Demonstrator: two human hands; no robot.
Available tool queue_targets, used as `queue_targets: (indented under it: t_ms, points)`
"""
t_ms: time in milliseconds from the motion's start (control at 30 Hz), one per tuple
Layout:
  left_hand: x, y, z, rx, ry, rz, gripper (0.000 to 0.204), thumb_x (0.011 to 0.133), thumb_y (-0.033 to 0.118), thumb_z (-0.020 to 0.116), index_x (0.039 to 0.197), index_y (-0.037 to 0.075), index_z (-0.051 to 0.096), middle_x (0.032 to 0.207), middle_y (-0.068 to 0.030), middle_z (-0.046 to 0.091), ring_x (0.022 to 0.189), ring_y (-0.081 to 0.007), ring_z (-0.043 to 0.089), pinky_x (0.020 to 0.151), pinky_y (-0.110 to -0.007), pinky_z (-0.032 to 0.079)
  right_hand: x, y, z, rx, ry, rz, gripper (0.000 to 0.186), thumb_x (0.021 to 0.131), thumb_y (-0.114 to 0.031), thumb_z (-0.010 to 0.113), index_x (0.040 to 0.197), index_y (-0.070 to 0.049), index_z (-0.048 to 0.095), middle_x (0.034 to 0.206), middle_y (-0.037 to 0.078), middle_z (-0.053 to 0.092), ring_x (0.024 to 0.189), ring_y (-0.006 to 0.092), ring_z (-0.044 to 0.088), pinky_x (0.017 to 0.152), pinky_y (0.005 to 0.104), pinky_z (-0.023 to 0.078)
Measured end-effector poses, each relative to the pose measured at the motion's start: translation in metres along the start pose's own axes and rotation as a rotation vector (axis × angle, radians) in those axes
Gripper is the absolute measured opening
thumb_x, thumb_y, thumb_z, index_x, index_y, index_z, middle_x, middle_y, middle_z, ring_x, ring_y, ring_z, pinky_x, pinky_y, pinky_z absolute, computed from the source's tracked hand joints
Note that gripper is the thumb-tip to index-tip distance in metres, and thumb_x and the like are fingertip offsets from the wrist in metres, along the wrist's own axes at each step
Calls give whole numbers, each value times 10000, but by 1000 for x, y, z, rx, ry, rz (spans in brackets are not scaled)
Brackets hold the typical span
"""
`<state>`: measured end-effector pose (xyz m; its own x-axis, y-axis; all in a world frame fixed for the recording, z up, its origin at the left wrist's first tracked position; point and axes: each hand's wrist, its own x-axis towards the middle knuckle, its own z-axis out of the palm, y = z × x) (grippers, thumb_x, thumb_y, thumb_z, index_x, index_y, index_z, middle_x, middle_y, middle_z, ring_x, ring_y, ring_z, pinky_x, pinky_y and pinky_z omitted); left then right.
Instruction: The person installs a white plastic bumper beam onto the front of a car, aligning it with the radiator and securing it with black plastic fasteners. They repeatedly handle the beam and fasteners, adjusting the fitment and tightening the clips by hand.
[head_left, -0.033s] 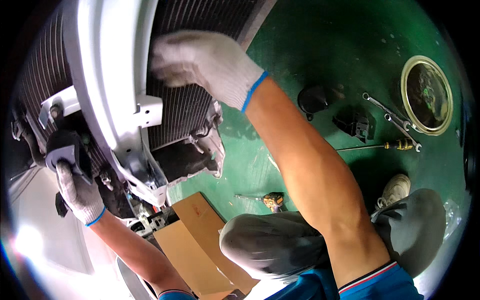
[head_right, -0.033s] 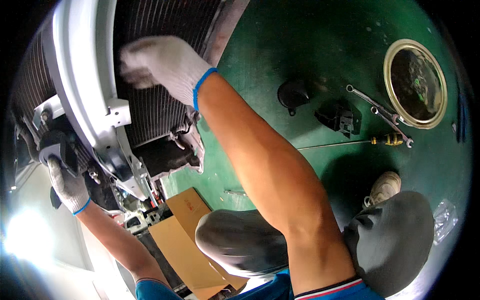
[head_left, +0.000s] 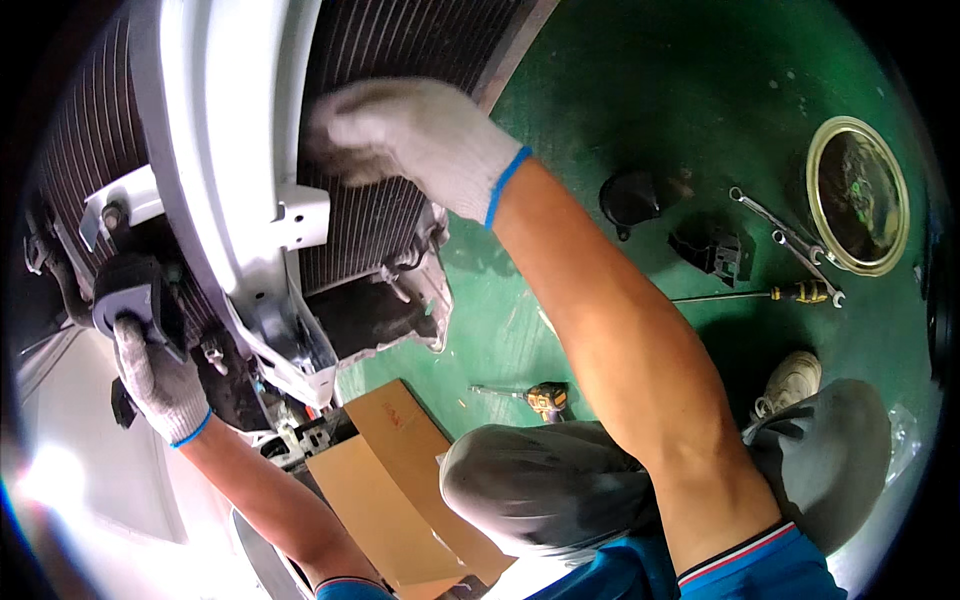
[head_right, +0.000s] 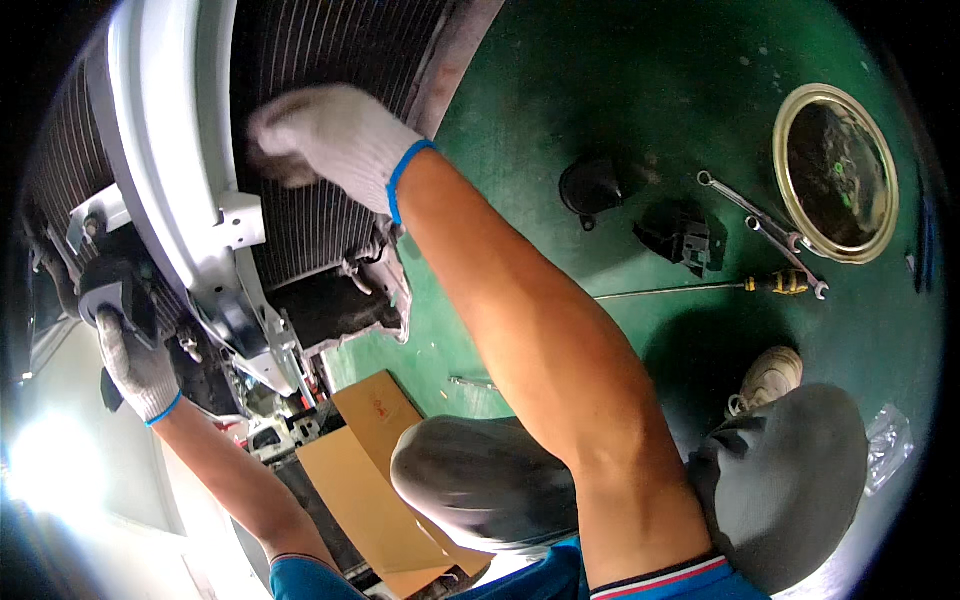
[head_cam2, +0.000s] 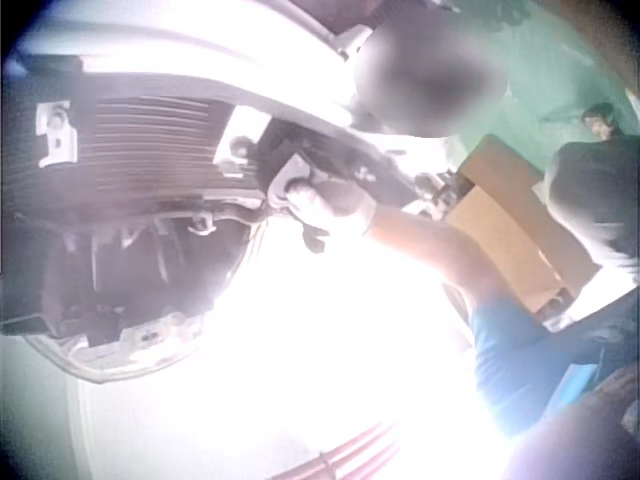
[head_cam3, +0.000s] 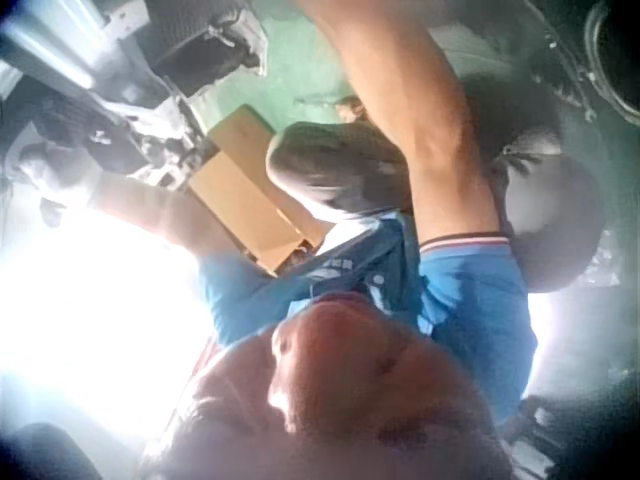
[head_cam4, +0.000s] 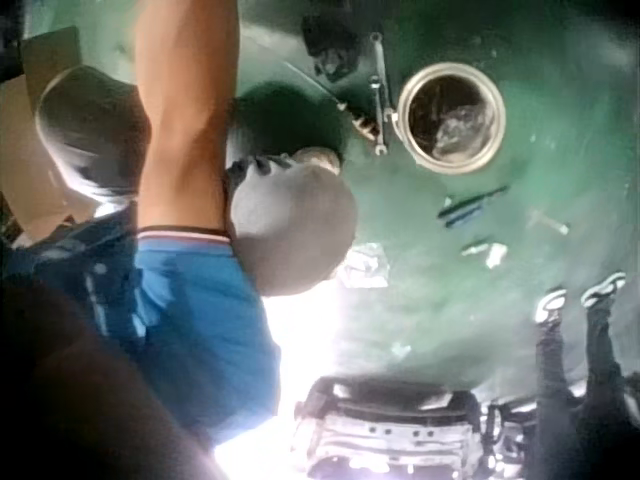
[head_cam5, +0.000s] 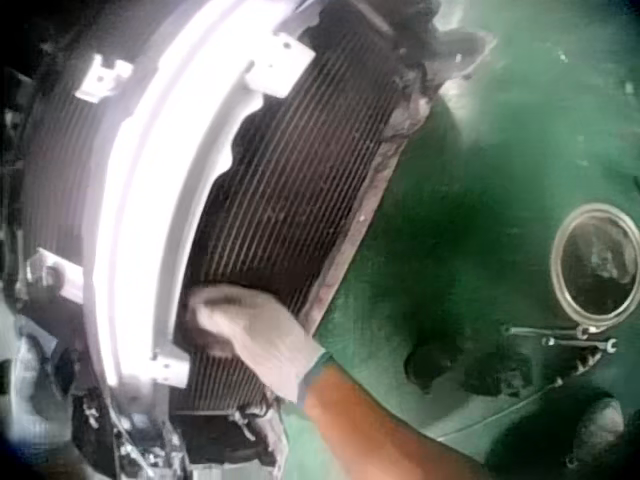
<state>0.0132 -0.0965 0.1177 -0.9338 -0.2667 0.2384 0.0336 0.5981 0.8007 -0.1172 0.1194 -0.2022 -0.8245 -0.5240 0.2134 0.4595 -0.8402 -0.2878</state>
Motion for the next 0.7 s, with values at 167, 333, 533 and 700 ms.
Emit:
queue_targets:
  t_ms: [167, 333, 533, 700]
  points:
    - [-7, 8, 10, 23, 37, -55, 721, 958, 259, 756, 1533, -14, 419, 1449, -173, 597, 1332, -311, 600, 1124, -472, 528, 2, 55, 23, 215, -20, 219, 626, 1052, -446, 548, 1373, 88, 601, 1322, 303, 662, 1216, 384, 658, 1102, 494, 493]
    - [-13, 8, 19, 71, 26, -41, 742, 958, 281, 756, 1542, -14, 406, 1474, -191, 571, 1353, -320, 579, 1152, -468, 502, 3, 62, 20, 287, -95, 243, 695, 1049, -480, 545, 1331, 154, 589, 1310, 321, 662, 1218, 392, 665, 1081, 479, 507]
    - [-18, 6, 33, 39, 29, -50, 736, 966, 359, 746, 1543, 30, 428, 1474, -164, 576, 1327, -323, 597, 1141, -489, 504, 15, 75, 47, 527, -161, 91, 623, 1026, -495, 607, 1432, -25, 568, 1322, 147, 677, 1232, 262, 648, 1070, 412, 513]
    - [-25, -17, 28, 78, 43, -31, 644, 1041, 459, 632, 1554, 116, 448, 1482, -87, 583, 1353, -264, 558, 1124, -500, 494, 24, 88, 49, 739, -149, 279, 419, 1001, -218, 660, 1375, -43, 586, 1263, 144, 711, 1127, 242, 706, 1003, 385, 575]
